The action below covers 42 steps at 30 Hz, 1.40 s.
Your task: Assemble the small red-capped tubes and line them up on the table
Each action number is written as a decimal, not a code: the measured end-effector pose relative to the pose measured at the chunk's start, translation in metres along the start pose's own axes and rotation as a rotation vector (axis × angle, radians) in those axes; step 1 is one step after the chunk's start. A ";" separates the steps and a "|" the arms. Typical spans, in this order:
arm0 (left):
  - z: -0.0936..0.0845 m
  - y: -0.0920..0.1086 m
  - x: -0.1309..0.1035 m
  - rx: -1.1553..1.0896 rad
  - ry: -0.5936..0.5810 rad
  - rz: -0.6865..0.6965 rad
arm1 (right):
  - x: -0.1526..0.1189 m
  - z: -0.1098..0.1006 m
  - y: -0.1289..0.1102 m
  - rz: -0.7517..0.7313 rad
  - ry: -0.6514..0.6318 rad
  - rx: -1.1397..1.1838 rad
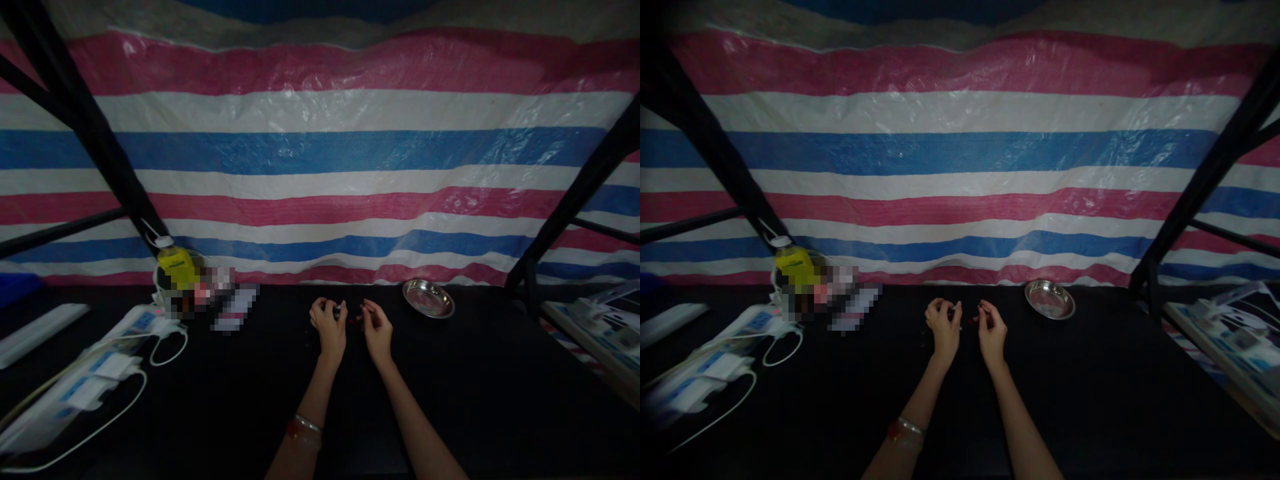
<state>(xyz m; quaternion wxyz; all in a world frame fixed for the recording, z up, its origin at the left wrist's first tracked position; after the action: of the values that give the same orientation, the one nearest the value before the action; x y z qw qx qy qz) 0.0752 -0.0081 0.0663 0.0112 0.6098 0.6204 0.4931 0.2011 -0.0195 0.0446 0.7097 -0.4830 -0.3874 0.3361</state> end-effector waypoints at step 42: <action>0.007 0.010 -0.006 0.015 -0.383 0.232 | -0.004 0.007 -0.001 -0.061 -0.115 -0.013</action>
<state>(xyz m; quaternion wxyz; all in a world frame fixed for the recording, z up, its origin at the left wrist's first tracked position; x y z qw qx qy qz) 0.0885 -0.0108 0.0653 0.0674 0.7594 0.5365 0.3617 0.1931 -0.0198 0.0461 0.6933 -0.4553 -0.4441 0.3390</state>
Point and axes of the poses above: each hand's wrist, its own x-axis towards the middle knuckle, its own z-axis out of the palm, y = z × x, the point moved 3 cm from there along x, towards the middle knuckle, and after that the axes turned 2 degrees about z, right-handed, at the moved point
